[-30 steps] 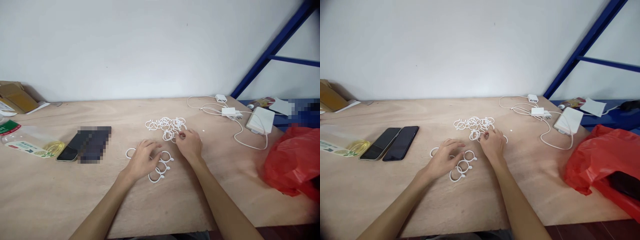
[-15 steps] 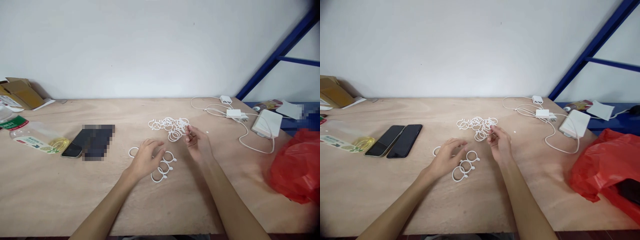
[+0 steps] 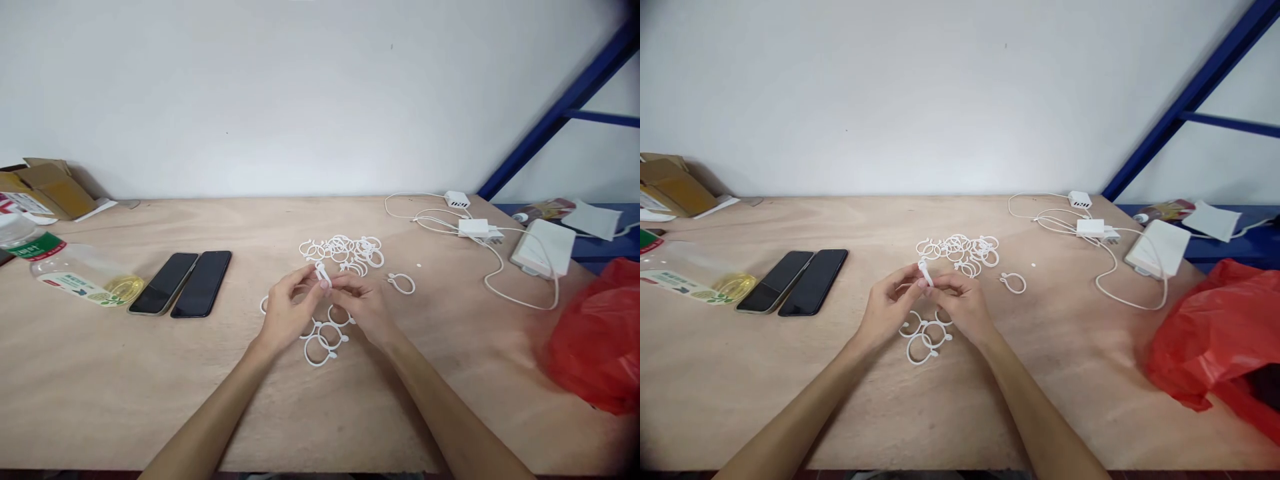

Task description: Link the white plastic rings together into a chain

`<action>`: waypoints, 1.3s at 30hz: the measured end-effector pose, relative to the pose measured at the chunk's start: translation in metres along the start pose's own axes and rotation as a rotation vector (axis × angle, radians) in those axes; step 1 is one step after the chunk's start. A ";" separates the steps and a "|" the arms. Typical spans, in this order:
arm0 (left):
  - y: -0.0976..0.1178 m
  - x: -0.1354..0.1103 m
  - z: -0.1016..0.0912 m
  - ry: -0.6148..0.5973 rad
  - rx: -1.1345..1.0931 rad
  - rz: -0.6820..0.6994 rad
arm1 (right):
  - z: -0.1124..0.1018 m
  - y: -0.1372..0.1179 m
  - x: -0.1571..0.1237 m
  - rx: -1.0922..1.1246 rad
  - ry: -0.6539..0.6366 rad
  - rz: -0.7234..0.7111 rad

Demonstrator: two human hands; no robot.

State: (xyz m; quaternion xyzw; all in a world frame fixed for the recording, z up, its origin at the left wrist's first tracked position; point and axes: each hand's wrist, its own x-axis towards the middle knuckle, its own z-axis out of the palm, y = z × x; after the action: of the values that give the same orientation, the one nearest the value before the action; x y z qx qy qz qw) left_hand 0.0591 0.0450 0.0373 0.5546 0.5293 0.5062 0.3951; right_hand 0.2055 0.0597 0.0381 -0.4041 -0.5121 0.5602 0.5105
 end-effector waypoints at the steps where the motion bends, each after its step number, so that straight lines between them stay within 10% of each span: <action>1: 0.000 0.000 0.001 -0.010 -0.035 -0.012 | 0.002 0.001 0.000 -0.033 -0.008 -0.023; 19: 0.003 -0.009 0.001 -0.135 0.164 0.240 | -0.003 -0.005 -0.002 -0.021 -0.008 -0.067; 33: 0.008 -0.008 0.001 -0.235 0.109 0.060 | -0.004 -0.007 -0.002 -0.129 -0.028 -0.075; 39: 0.007 -0.006 -0.001 -0.246 0.413 0.195 | -0.032 0.004 0.014 -0.540 0.367 -0.137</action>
State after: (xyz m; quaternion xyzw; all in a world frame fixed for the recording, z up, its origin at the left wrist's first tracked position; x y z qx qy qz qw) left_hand 0.0599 0.0376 0.0439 0.7293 0.5134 0.3519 0.2841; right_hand 0.2340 0.0792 0.0301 -0.5835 -0.5676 0.2868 0.5051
